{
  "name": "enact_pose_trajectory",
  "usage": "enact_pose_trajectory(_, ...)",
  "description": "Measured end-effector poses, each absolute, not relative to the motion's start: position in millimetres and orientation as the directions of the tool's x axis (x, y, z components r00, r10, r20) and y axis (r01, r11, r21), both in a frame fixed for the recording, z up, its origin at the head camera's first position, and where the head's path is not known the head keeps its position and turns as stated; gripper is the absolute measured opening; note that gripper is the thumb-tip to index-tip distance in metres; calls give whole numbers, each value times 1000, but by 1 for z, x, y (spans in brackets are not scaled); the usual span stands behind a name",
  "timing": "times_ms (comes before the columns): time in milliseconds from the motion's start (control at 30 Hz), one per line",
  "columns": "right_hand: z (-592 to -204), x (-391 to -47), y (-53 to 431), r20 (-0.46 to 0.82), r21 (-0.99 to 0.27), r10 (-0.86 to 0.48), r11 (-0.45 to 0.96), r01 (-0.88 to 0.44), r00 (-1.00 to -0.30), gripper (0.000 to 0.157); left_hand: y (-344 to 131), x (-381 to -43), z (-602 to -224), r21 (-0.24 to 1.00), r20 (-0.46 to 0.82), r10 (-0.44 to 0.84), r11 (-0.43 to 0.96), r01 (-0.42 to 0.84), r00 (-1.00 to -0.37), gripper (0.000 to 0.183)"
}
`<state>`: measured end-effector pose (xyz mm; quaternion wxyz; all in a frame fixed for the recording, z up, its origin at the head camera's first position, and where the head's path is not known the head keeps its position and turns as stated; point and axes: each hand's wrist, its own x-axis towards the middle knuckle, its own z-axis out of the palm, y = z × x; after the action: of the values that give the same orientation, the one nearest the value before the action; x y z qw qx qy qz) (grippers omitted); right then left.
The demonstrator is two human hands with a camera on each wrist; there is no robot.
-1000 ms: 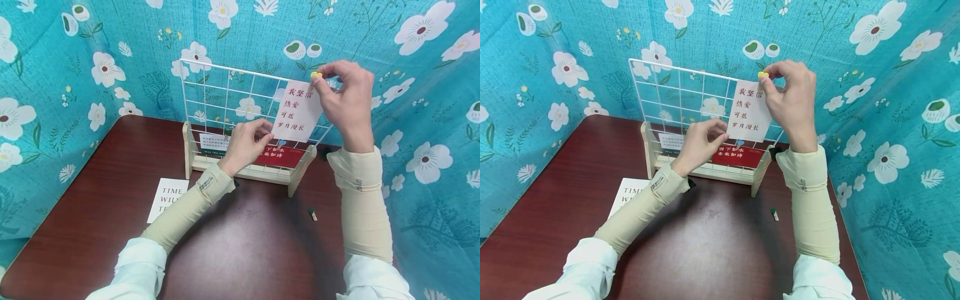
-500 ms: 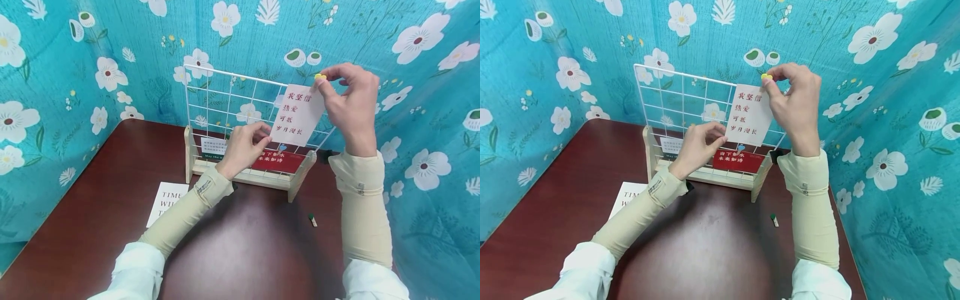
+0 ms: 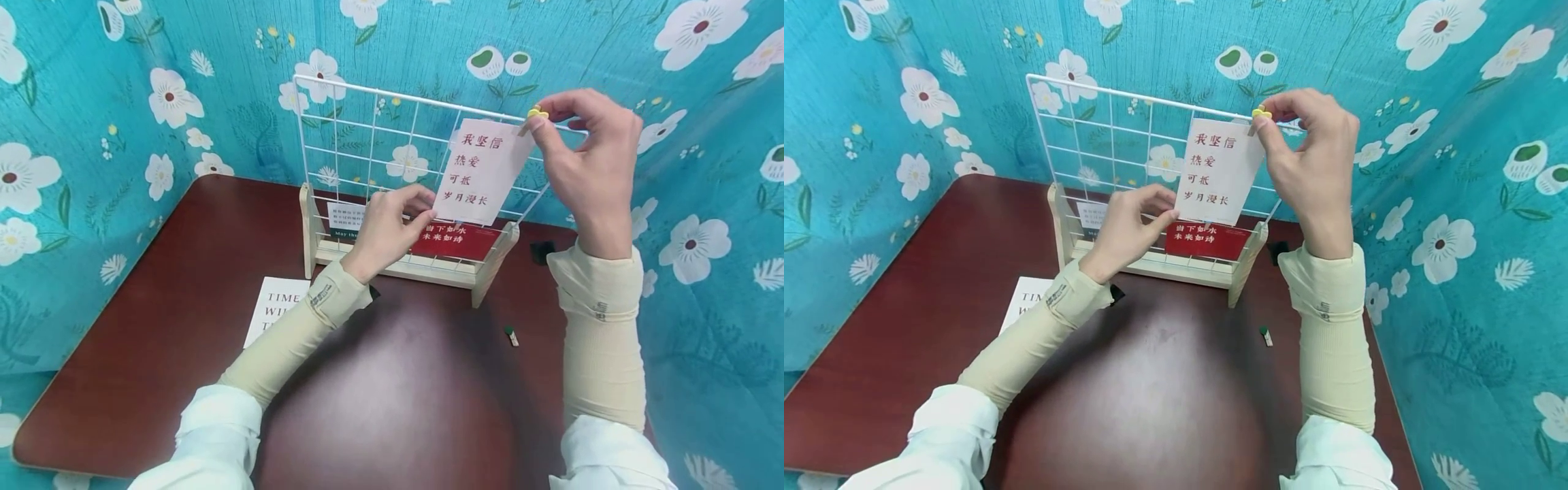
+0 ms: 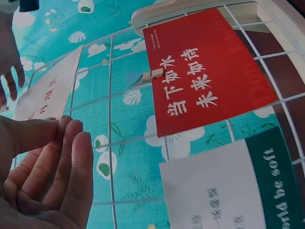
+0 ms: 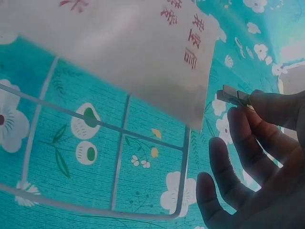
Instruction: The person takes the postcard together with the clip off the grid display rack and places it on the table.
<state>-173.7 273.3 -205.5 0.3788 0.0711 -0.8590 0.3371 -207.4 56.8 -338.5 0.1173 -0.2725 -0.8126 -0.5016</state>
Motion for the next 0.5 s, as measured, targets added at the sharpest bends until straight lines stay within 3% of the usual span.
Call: enact_pose_trajectory(500,-244,-160,276,659,-562,117,733,-383,-743,21,13,-183,-370,794,374,311,379,476,-873,13)
